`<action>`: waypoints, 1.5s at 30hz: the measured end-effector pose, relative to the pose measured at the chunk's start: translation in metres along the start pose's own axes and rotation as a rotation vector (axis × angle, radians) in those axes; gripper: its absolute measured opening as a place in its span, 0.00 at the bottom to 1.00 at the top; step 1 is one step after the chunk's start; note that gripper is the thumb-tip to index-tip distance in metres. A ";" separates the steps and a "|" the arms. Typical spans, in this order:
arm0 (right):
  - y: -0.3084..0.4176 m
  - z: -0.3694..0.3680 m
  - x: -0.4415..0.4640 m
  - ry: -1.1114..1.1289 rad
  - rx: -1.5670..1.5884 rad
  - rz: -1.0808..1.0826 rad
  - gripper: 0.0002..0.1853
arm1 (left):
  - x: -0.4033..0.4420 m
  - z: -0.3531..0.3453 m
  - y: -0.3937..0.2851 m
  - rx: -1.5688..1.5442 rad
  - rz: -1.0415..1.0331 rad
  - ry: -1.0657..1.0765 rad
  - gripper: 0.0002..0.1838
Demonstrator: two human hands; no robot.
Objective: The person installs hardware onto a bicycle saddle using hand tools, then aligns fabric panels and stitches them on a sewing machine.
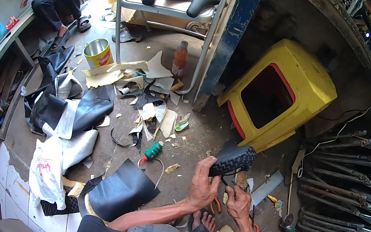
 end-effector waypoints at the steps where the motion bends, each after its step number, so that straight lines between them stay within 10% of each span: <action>1: -0.003 -0.003 -0.001 0.035 -0.008 -0.022 0.09 | 0.000 0.000 -0.001 -0.001 -0.001 0.003 0.30; 15: 0.013 0.028 0.014 -0.063 -0.254 0.315 0.06 | 0.033 0.016 0.000 0.150 0.437 0.360 0.51; 19: 0.026 0.027 0.026 0.079 -0.324 0.379 0.06 | 0.016 0.014 0.029 0.012 0.567 0.163 0.47; 29: 0.045 0.037 0.063 0.014 -0.497 0.499 0.07 | 0.024 0.011 0.018 -0.563 0.422 -0.099 0.30; 45: 0.093 0.041 0.079 0.123 -0.583 0.648 0.06 | 0.014 0.025 0.030 -0.968 0.371 -0.212 0.33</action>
Point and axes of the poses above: each hand's wrist, its own x-axis towards the middle knuckle, its own z-axis out of the back of the hand, y = z × x, the point moved 3 cm from there along x, towards the middle knuckle, and after that the axes turned 4 degrees about y, right-handed, at the moved point
